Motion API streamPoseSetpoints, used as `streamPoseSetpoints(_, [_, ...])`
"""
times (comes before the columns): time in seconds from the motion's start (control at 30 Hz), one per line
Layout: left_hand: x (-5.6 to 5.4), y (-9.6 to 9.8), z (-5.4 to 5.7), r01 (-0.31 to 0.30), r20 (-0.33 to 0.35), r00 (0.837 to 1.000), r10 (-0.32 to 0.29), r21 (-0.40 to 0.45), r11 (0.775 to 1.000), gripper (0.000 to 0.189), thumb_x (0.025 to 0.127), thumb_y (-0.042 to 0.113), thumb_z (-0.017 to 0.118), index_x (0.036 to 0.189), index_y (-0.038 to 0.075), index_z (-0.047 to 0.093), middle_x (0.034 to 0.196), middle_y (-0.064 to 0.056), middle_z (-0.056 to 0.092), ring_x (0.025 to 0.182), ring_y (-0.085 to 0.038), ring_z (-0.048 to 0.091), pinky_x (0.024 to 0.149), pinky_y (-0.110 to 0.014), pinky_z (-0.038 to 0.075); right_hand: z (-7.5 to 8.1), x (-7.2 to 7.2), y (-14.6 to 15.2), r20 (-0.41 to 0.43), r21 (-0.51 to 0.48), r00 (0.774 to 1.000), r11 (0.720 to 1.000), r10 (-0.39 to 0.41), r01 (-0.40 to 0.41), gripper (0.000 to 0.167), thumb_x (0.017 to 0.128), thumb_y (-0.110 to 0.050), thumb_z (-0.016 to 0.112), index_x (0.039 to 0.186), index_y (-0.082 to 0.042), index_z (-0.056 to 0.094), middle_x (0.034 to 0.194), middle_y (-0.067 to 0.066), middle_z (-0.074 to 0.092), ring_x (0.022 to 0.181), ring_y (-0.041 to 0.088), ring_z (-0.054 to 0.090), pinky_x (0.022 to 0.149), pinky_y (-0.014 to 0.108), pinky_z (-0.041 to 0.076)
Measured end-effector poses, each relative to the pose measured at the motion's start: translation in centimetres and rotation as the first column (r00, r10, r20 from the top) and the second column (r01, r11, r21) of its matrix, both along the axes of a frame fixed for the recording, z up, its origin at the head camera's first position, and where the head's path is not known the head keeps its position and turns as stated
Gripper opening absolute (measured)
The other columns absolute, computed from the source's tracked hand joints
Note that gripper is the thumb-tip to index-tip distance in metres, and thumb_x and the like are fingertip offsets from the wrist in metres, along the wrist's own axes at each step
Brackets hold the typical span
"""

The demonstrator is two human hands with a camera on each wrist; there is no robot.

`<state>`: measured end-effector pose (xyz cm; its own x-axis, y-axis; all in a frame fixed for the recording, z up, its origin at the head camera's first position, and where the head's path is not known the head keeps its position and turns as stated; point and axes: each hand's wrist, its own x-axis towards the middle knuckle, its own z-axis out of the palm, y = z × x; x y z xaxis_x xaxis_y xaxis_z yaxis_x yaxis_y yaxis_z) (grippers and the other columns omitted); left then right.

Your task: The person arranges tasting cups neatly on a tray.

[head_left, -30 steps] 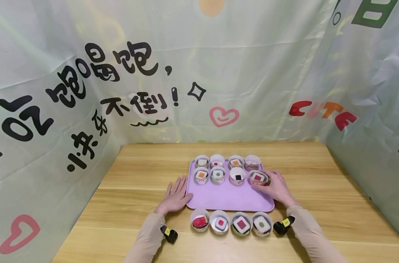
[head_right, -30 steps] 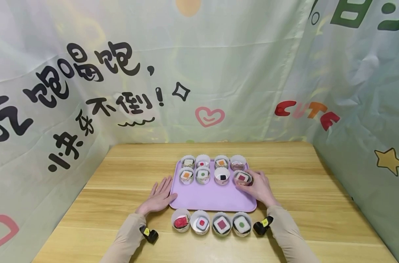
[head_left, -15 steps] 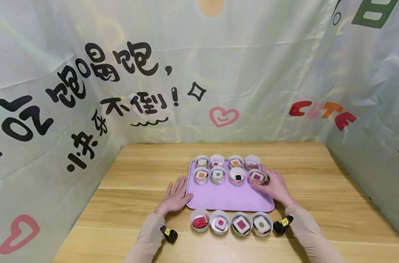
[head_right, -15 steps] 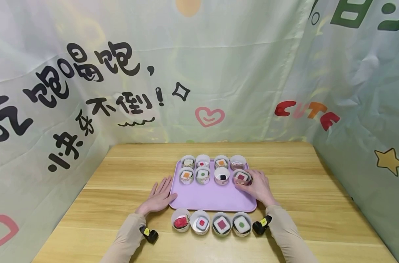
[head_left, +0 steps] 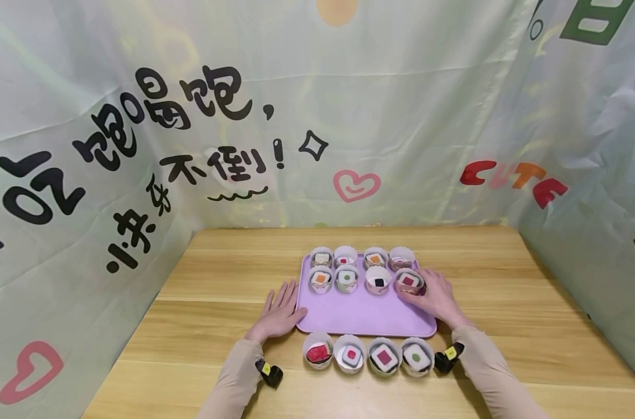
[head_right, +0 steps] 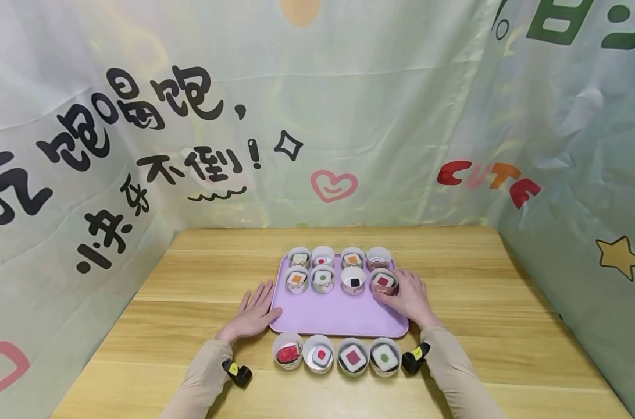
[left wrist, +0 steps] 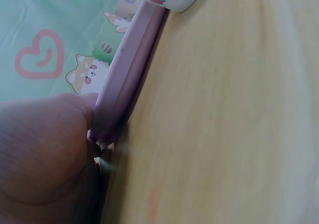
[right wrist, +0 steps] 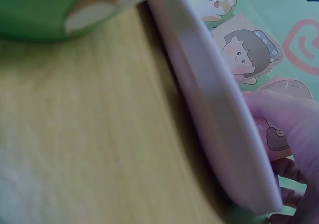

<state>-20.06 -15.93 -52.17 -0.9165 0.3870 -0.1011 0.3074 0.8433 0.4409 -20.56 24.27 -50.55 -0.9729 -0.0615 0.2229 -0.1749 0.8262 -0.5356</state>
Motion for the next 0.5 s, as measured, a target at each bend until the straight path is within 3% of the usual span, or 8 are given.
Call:
streamPoseSetpoints(0.23, [0.34,0.02,0.76,0.022,0.02,1.0,-0.023,0.055,0.998,0.076,0.106,0.047,0.035,0.159,-0.004,0.015,0.17,-0.019,0.005,0.158,-0.039,0.002,0.126,-0.059,-0.008,-0.11,-0.13,-0.06,-0.006,-0.008,1.0,1.0,-0.004,0.004,0.075,0.08,-0.044,0.079,0.132,0.005,0.057,0.129,0.033,0.058,0.119,0.052,0.05,0.1,0.068,0.036])
streamPoseSetpoints(0.5, [0.2,0.05,0.48,0.007,0.018,1.0,-0.007,0.015,1.0,0.074,0.106,0.045,0.034,0.16,0.001,0.011,0.171,-0.013,0.002,0.159,-0.033,-0.001,0.127,-0.055,-0.009,0.02,-0.06,-0.1,0.004,-0.009,1.0,1.0,-0.01,0.01,0.077,0.08,-0.044,0.079,0.135,0.006,0.056,0.131,0.033,0.057,0.121,0.053,0.049,0.101,0.068,0.035])
